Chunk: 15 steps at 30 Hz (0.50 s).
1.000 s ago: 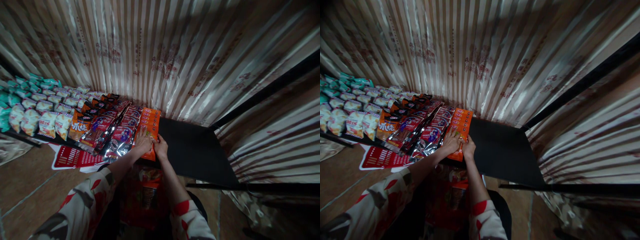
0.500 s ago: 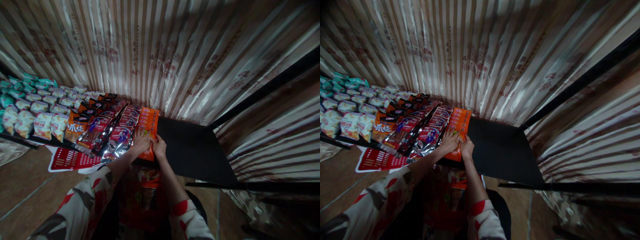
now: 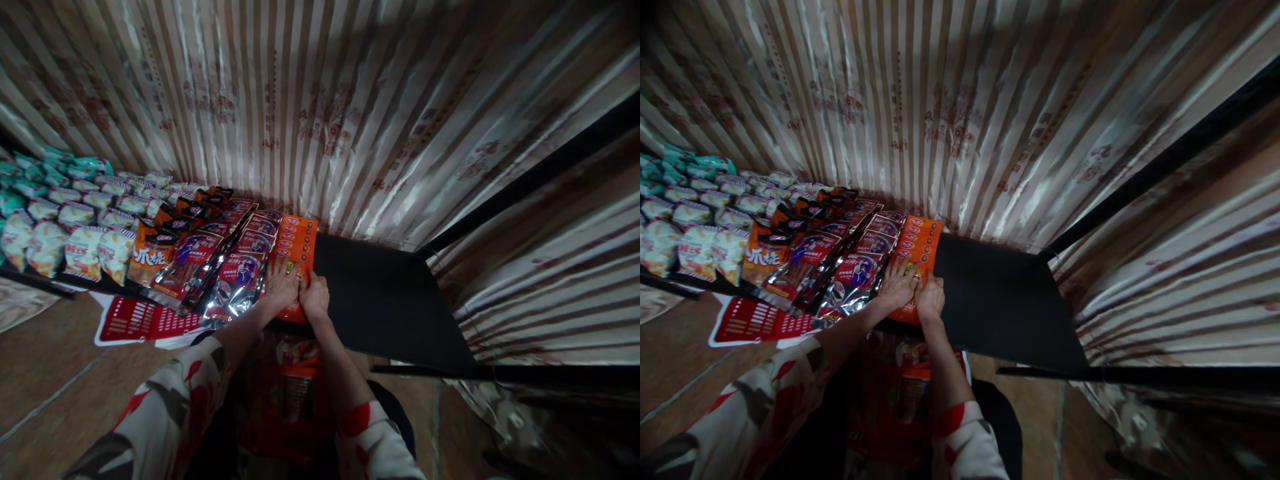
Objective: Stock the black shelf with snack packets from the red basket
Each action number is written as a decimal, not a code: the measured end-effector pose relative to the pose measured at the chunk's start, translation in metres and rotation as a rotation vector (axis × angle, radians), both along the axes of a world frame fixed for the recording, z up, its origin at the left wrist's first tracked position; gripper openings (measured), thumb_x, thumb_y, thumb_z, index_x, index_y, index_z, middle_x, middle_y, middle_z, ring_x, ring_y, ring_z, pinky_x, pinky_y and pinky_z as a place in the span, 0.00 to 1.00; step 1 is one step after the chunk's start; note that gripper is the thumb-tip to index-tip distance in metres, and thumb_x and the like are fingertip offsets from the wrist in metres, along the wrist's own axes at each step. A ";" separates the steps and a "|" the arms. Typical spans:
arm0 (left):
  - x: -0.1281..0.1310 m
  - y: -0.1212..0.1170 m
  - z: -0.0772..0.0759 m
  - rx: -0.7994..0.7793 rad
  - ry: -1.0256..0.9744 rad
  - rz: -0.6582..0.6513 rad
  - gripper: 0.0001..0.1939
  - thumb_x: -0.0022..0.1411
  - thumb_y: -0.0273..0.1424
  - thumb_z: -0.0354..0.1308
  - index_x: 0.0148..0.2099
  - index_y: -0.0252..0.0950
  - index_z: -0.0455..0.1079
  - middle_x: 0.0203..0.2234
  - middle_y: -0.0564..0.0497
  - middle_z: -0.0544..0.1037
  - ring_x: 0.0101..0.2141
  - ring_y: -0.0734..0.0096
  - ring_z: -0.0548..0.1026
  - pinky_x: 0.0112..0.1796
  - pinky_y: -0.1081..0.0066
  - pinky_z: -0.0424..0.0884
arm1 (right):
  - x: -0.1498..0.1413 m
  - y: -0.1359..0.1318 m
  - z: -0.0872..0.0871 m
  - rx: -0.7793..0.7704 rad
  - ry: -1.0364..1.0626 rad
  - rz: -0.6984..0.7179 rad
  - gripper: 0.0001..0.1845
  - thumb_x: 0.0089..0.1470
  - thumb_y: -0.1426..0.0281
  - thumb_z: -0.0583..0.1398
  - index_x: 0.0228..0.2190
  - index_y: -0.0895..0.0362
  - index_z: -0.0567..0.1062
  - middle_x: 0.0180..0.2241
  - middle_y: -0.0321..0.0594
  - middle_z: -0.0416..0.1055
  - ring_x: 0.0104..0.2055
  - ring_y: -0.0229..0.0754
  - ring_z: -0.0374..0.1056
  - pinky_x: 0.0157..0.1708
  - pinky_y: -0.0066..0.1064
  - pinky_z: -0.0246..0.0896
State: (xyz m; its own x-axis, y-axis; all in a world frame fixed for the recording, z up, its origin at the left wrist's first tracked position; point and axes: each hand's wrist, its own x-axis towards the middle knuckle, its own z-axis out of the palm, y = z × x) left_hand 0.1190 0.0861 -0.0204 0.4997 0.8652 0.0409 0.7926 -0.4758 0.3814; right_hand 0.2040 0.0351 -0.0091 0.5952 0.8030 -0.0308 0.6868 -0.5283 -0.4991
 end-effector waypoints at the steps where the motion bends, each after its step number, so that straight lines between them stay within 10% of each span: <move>1: 0.000 0.000 0.000 0.000 0.000 0.003 0.25 0.62 0.36 0.43 0.61 0.44 0.55 0.64 0.52 0.49 0.63 0.56 0.40 0.59 0.52 0.41 | -0.001 -0.001 0.001 -0.012 -0.003 -0.002 0.24 0.56 0.65 0.51 0.54 0.55 0.65 0.43 0.48 0.65 0.38 0.43 0.67 0.39 0.31 0.59; 15: 0.000 -0.004 -0.001 -0.006 -0.001 -0.018 0.25 0.63 0.36 0.41 0.62 0.41 0.53 0.64 0.49 0.47 0.63 0.54 0.38 0.59 0.50 0.38 | 0.000 -0.006 -0.006 0.053 -0.102 0.059 0.22 0.56 0.65 0.50 0.52 0.56 0.67 0.49 0.46 0.63 0.48 0.48 0.56 0.44 0.33 0.54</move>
State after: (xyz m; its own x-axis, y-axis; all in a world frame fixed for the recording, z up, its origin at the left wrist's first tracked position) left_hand 0.1185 0.0817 -0.0211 0.5153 0.8563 0.0360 0.7834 -0.4876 0.3855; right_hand 0.2039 0.0289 -0.0151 0.5450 0.8354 0.0712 0.7644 -0.4602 -0.4516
